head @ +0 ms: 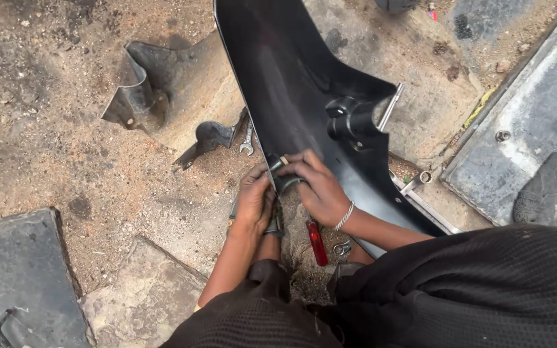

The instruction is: The recorder is assembling and attaching parts of a motorcycle front mudguard or fairing using bolts and tools.

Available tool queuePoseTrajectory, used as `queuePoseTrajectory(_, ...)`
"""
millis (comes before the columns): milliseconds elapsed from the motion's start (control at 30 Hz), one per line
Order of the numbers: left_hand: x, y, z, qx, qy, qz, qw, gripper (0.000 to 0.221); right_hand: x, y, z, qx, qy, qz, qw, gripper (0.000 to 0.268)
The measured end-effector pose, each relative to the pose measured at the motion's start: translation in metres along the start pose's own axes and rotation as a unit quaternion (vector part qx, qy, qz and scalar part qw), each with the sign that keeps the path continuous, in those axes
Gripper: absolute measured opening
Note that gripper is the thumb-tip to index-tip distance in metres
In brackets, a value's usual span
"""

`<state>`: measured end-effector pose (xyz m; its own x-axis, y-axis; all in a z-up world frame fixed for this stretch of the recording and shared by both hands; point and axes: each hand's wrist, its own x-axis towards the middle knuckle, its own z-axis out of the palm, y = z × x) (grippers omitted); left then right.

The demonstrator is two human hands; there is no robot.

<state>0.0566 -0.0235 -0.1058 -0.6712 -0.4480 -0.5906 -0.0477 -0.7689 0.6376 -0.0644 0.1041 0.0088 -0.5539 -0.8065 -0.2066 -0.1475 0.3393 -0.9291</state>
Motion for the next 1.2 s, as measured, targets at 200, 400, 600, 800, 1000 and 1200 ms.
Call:
queuePoseTrajectory(200,0.000,0.002,-0.006,-0.118,-0.059,-0.098,0.986,0.021,-0.012,-0.006,0.010,-0.056,0.008,-0.003,0.998,0.043)
queuePoseTrajectory(400,-0.006,0.000,0.001,-0.065,-0.067,-0.084,0.992,0.022,-0.016,-0.003,0.017,-0.117,0.042,-0.061,0.990,0.044)
queuePoseTrajectory(600,0.007,-0.018,-0.024,-0.161,-0.013,-0.124,0.979,0.027,-0.015,-0.005,0.018,-0.138,0.044,-0.071,0.987,0.045)
queuePoseTrajectory(800,0.011,-0.024,-0.030,-0.215,-0.027,-0.177,0.960,0.033,-0.017,-0.001,0.017,-0.160,0.042,-0.061,0.984,0.044)
queuePoseTrajectory(1000,0.011,-0.019,-0.019,-0.169,0.031,-0.144,0.975,0.029,-0.016,0.030,0.025,0.007,0.071,-0.040,0.997,0.057)
queuePoseTrajectory(1200,-0.032,0.044,0.034,-0.113,0.059,-0.116,0.985,0.053,-0.016,0.049,0.025,0.242,0.062,0.039,0.968,0.083)
